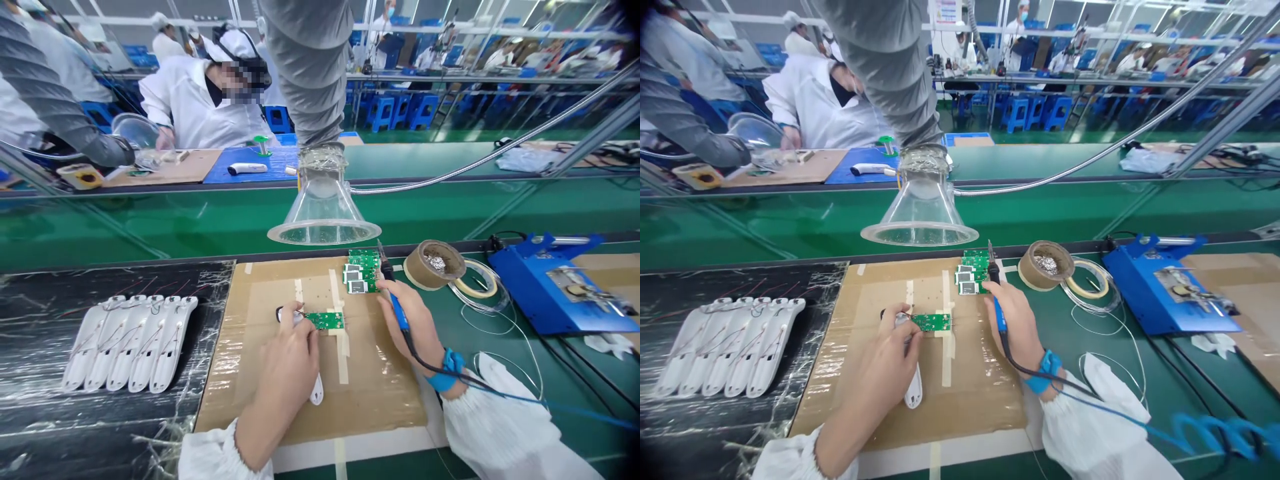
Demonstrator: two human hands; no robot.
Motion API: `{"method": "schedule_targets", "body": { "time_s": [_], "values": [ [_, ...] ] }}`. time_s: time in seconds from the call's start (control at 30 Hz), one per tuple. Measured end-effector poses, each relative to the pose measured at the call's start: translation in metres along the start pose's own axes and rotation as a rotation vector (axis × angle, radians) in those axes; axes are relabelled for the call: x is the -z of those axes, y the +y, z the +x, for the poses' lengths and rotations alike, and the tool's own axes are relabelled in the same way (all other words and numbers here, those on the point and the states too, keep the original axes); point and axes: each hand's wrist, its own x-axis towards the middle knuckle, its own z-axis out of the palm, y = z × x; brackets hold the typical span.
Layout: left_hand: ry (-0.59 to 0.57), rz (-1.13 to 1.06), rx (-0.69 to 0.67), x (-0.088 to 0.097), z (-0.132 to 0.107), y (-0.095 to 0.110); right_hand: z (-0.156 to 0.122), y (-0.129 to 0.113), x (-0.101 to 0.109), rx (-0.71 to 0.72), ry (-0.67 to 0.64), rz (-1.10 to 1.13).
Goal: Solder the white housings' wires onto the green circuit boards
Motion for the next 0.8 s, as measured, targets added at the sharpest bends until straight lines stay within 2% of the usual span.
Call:
{"method": "schedule_targets", "body": {
  "time_s": [0.13, 0.27, 0.37, 0.47, 0.57, 0.6, 0.67, 0.8],
  "values": [
    [0.012, -0.044, -0.035, 0.008, -0.001, -0.003, 0.012, 0.021, -0.015, 0.156, -0.07, -0.031],
    [0.058, -0.147, -0.038, 0.016, 0.008, -0.016, 0.011, 0.029, -0.023, 0.212, -0.095, -0.056],
    [0.156, -0.259, -0.011, 0.029, 0.038, -0.037, 0.008, 0.032, -0.023, 0.211, -0.106, -0.063],
    [0.386, -0.391, 0.035, 0.05, 0.084, -0.068, 0.003, 0.036, -0.023, 0.225, -0.108, -0.042],
    [0.514, -0.428, 0.069, 0.067, 0.113, -0.098, 0.0, 0.037, -0.022, 0.221, -0.117, 0.011],
    [0.533, -0.428, 0.074, 0.07, 0.113, -0.106, -0.001, 0.036, -0.021, 0.215, -0.125, 0.028],
    [0.548, -0.402, 0.072, 0.07, 0.098, -0.118, -0.003, 0.032, -0.018, 0.198, -0.144, 0.051],
    [0.552, -0.248, 0.048, 0.059, 0.035, -0.135, -0.006, 0.014, -0.013, 0.124, -0.129, 0.072]
  ]
}}
